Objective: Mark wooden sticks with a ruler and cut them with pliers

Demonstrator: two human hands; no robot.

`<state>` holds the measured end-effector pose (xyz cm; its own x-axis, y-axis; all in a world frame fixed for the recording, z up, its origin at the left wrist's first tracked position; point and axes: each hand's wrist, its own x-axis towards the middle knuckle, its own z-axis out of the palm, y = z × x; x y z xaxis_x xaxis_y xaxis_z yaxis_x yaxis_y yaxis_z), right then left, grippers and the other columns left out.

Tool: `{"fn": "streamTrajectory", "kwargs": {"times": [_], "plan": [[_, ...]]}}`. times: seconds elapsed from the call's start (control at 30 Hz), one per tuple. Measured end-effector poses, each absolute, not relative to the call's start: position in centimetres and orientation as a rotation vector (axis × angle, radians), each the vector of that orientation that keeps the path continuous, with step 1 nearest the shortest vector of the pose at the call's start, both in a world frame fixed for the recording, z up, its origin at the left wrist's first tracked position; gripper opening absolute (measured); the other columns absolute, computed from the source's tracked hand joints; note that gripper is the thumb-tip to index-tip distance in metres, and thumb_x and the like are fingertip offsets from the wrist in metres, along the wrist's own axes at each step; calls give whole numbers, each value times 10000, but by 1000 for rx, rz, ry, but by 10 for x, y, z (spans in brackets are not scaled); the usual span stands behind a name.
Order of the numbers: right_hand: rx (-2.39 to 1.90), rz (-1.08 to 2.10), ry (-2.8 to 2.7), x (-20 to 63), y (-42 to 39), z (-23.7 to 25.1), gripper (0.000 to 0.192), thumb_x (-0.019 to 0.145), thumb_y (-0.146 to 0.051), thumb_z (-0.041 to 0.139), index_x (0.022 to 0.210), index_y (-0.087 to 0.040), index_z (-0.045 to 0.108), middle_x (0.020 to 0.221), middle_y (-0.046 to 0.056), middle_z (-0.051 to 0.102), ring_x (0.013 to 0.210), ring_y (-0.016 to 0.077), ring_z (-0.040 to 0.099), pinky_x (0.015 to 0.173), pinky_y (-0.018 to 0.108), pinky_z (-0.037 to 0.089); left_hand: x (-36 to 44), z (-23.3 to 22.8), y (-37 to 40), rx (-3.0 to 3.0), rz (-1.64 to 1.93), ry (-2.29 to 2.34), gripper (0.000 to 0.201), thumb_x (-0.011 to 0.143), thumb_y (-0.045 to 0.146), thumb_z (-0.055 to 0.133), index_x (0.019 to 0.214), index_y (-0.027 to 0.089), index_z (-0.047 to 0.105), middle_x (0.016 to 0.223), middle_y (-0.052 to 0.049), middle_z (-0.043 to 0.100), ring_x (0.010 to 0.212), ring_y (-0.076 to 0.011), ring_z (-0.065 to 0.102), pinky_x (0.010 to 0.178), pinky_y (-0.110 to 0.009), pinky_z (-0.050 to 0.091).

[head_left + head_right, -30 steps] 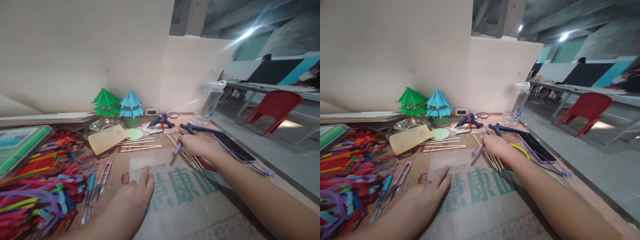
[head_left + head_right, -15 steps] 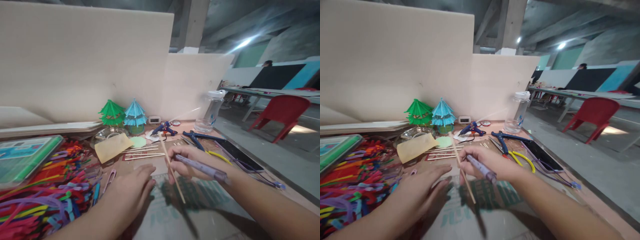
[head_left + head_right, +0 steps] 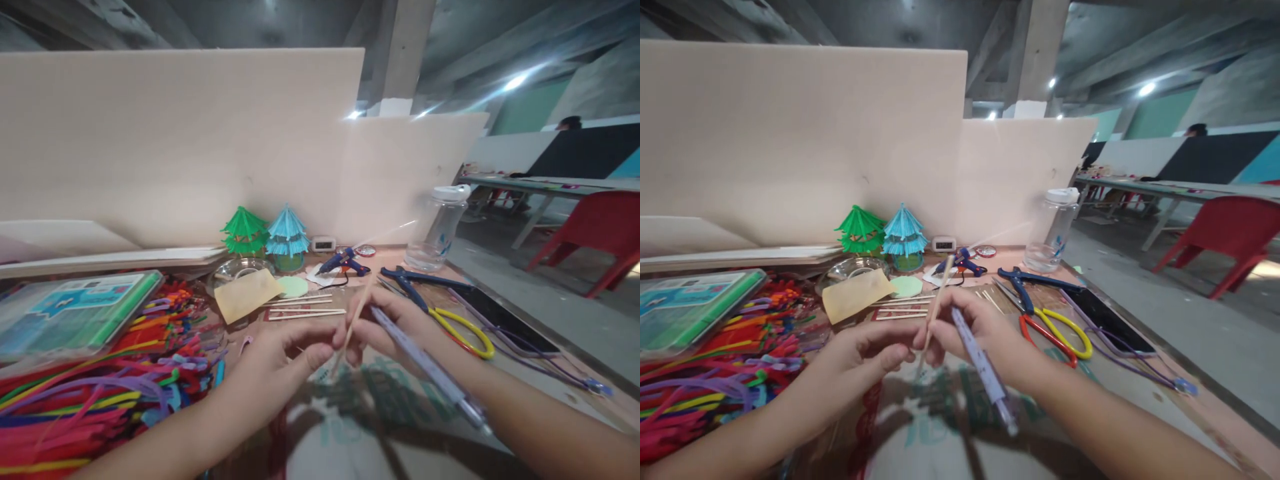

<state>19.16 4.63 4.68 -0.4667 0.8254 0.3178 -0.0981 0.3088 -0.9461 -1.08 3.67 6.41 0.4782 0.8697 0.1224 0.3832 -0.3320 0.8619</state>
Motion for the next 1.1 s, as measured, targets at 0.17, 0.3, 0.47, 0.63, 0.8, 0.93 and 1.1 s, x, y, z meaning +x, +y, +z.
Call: {"fn": "streamTrajectory", "kwargs": {"times": [0.17,0.3,0.47,0.63,0.8,0.93,1.1], "plan": [[-677,1224,-1552,194,54,45,294,843,-451,663,854,-184,539,844,40,701,660,122,683,638,274,581,-8,59,40,1783,617,1042,236,853,289,545,826,158,740,762,-25,748,692,-134,637,668,-243,489],[-656,1286,-1455,198,65,37,257,841,-406,678,838,-172,570,771,22,688,648,126,676,618,270,580,-9,58,41,1479,605,933,293,863,353,568,1022,165,726,769,-37,764,628,-110,648,608,-219,495],[-612,1394,-1351,202,74,29,246,811,-378,711,814,-177,569,740,-5,661,616,104,648,600,247,570,-8,59,42,1372,628,894,313,829,394,635,1005,154,730,805,-58,778,608,-111,669,604,-218,521],[-644,1388,-1355,200,75,24,244,808,-375,710,831,-182,563,723,-8,663,623,113,653,582,236,554,-8,54,48,1360,589,855,452,787,472,672,1114,161,696,775,-66,768,621,-125,672,597,-221,513],[-806,965,-1307,209,83,23,254,877,-450,598,820,-206,554,776,15,668,622,129,632,600,276,543,-15,52,54,1826,559,1058,318,884,378,513,1060,184,694,754,-33,735,647,-139,642,578,-232,459],[-907,120,-1477,227,86,35,91,914,-332,560,892,-252,599,892,43,679,830,187,649,786,358,520,-20,48,60,2492,477,1393,321,924,259,381,932,194,696,802,-38,724,712,-176,645,632,-276,447],[-824,-42,-2236,230,79,36,127,909,-205,552,966,-226,663,959,75,682,912,211,631,806,357,483,-18,38,64,2590,350,1474,348,806,96,459,1047,204,686,869,-73,737,738,-218,655,642,-311,458]]}}
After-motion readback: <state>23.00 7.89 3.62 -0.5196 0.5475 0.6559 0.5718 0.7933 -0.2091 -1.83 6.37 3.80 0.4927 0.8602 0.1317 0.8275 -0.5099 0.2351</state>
